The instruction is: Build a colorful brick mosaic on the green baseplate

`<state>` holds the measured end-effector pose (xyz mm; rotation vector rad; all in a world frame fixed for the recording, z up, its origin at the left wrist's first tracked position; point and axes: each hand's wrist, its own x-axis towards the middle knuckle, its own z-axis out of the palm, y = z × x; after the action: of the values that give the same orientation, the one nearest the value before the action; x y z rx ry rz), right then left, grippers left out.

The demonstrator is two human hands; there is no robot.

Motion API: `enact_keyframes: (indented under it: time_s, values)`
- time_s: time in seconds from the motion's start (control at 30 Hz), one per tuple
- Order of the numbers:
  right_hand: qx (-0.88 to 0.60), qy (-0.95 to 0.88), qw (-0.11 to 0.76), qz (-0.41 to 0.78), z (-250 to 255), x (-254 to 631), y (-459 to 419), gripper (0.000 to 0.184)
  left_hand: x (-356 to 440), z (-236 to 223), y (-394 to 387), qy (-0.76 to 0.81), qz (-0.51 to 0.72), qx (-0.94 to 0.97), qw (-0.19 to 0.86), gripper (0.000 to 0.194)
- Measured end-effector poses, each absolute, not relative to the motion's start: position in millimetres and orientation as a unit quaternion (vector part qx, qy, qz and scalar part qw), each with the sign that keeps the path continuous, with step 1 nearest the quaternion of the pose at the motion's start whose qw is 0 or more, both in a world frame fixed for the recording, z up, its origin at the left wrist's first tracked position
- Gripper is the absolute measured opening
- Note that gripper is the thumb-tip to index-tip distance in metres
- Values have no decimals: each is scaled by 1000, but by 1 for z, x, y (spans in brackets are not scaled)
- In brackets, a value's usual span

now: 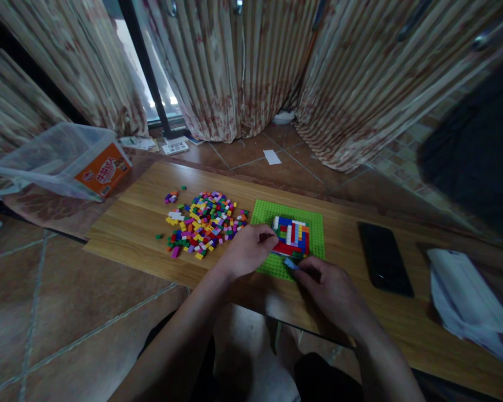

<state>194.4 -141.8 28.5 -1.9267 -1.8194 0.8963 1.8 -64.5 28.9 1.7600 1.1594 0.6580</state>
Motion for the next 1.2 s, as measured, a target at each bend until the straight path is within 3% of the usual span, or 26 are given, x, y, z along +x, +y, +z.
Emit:
enact_keyframes:
  time_s: [0.33, 0.9, 1.2]
  values:
    - [-689, -586, 310, 293, 29, 202, -138, 29, 1, 33, -68, 461, 271, 709, 460, 13]
    - [-675, -637, 327, 178, 27, 196, -134, 29, 11, 31, -76, 404, 267, 810, 330, 14]
    - [-727, -522, 369, 253, 26, 193, -129, 31, 16, 27, -77, 437, 291, 787, 324, 4]
